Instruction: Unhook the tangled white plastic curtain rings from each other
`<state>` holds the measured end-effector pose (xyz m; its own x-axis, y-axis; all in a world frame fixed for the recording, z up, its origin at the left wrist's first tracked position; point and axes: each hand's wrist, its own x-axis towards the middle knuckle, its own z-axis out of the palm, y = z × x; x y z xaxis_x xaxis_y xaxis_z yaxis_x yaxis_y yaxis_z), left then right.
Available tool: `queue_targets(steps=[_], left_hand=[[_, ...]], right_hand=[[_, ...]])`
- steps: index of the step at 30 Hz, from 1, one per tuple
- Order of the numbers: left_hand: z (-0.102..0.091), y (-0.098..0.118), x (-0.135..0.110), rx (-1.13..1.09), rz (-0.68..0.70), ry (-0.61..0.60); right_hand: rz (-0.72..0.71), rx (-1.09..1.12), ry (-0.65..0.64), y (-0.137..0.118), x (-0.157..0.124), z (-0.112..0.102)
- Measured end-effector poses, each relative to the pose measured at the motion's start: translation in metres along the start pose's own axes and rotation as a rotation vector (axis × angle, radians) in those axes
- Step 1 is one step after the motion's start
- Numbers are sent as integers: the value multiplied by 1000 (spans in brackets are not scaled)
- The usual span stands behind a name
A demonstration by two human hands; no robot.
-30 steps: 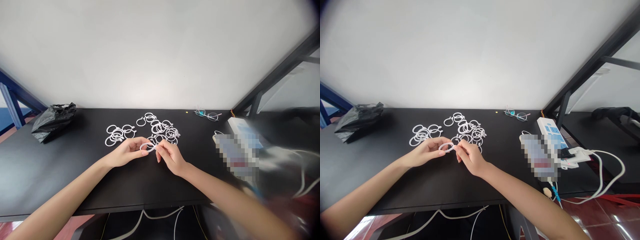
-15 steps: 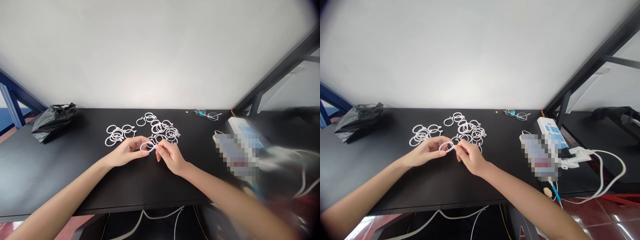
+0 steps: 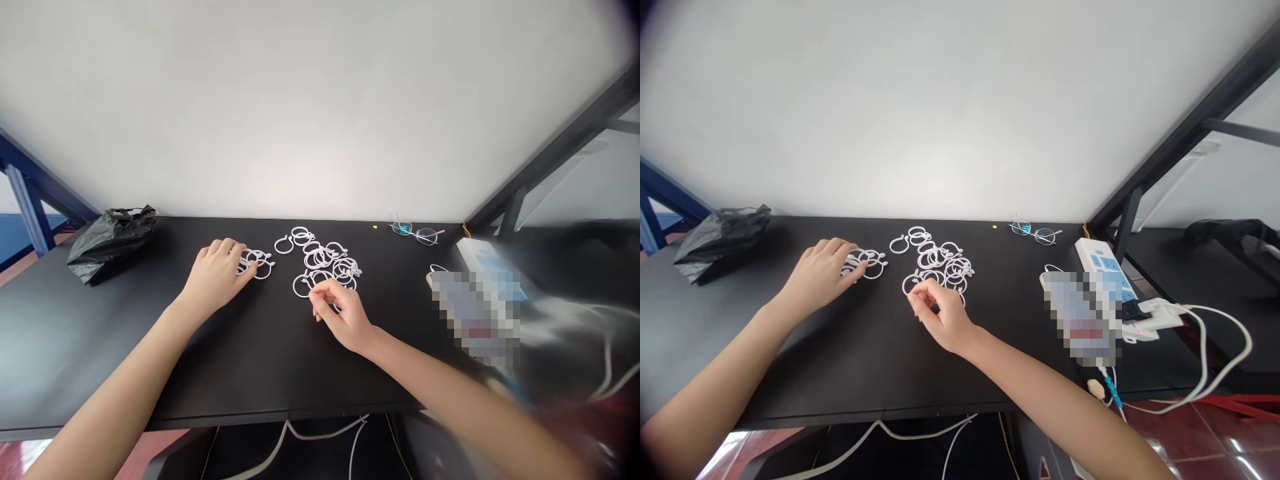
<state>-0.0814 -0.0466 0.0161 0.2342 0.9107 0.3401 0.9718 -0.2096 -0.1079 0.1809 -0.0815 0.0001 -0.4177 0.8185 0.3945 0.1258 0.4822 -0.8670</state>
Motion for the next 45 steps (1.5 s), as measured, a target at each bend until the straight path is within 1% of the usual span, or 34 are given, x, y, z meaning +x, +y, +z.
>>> queue_targets(steps=[5,11,18,23,39,45], left_hand=[[0,2,-3,39,-6,-93],[-1,1,-2,41,-18,-117],[1,-1,-3,57,-13,-123],[2,-2,-3,46,-17,-102],[1,1,-4,23,-15,-108],[-1,-1,-3,-14,-16,-76]], right_hand=[[0,-15,0,0,0,-1],[-6,-31,3,0,0,-1],[-13,-43,-1,-1,-1,0],[-3,-48,-15,0,-1,0],[-3,-48,-35,1,-1,0],[2,-60,-43,0,0,0]])
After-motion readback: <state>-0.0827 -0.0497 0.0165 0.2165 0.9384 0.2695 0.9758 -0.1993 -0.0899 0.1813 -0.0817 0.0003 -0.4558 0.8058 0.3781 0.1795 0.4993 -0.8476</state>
